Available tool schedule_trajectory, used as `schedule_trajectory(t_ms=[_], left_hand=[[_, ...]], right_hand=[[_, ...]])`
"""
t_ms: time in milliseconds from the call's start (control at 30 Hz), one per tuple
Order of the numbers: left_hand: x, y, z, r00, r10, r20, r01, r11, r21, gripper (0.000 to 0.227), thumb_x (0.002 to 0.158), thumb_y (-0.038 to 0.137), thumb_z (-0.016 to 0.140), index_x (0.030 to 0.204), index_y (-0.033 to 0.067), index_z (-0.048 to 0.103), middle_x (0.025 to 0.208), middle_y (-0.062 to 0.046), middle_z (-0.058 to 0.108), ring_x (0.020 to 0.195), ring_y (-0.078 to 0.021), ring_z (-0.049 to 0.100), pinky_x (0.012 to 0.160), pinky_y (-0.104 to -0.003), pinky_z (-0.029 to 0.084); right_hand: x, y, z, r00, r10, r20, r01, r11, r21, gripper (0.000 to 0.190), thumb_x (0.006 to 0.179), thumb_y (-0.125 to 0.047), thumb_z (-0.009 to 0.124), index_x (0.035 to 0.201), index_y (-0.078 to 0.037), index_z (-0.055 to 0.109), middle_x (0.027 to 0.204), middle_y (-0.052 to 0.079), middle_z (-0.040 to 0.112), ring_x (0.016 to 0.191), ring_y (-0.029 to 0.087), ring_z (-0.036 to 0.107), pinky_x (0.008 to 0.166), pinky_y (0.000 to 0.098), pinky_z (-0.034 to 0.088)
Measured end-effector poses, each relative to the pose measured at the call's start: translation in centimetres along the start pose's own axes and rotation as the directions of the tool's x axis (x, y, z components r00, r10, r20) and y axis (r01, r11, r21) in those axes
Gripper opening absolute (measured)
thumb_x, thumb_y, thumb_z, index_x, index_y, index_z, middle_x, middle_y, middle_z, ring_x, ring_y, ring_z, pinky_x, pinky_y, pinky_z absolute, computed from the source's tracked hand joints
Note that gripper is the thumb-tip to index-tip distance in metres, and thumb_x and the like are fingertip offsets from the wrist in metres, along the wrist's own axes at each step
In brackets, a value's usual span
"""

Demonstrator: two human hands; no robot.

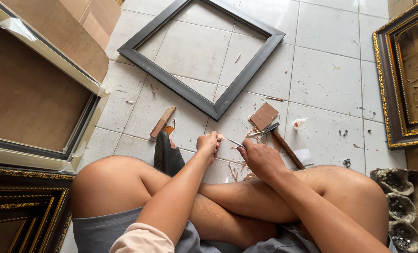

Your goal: The person sits on the floor and assembles a picture frame by cutting small wooden corner pieces with a utility knife and attaching them to the frame corners using glue. The person handles the frame, wooden pieces, knife, and glue bottle throughout the process.

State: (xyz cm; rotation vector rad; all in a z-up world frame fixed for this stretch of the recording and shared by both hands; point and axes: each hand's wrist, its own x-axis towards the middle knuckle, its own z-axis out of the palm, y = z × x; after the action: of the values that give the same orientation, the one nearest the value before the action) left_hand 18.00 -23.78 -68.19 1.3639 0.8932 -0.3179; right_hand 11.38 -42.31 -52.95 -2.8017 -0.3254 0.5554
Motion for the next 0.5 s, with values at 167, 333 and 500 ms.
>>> schedule_trajectory(t_ms=[167, 333, 500], left_hand=[[0.8, -0.6, 0.5, 1.0, 0.014, 0.013, -0.014, 0.999, 0.048, 0.026, 0.089, 0.031, 0.062, 0.074, 0.0126, 0.072, 0.047, 0.0, 0.051, 0.036, -0.0094, 0.039, 0.035, -0.027, 0.032], [0.8, -0.4, 0.3, 1.0, 0.01, 0.012, -0.01, 0.999, 0.049, 0.025, 0.089, 0.031, 0.062, 0.073, 0.0128, 0.071, 0.046, -0.001, 0.049, 0.035, -0.0104, 0.038, 0.036, -0.027, 0.031], [0.3, 0.1, 0.3, 1.0, -0.01, 0.01, 0.009, 0.999, 0.039, 0.026, 0.089, 0.029, 0.061, 0.071, 0.0129, 0.071, 0.046, 0.0, 0.048, 0.034, -0.0093, 0.037, 0.036, -0.026, 0.03]], right_hand=[[0.2, -0.2, 0.5, 0.999, -0.042, 0.001, 0.042, 0.999, -0.027, 0.038, 0.118, -0.042, 0.037, 0.119, -0.012, 0.061, 0.087, 0.026, 0.078, 0.092, 0.053, 0.082, 0.086, 0.0676, 0.064], [0.1, -0.2, 0.5, 0.999, -0.05, -0.009, 0.049, 0.998, -0.044, 0.036, 0.118, -0.042, 0.038, 0.116, -0.013, 0.06, 0.084, 0.025, 0.078, 0.088, 0.053, 0.082, 0.083, 0.0678, 0.064], [0.0, -0.1, 0.6, 0.999, -0.053, -0.005, 0.053, 0.997, -0.059, 0.035, 0.118, -0.042, 0.038, 0.115, -0.013, 0.058, 0.083, 0.025, 0.077, 0.085, 0.054, 0.082, 0.081, 0.0682, 0.064]])
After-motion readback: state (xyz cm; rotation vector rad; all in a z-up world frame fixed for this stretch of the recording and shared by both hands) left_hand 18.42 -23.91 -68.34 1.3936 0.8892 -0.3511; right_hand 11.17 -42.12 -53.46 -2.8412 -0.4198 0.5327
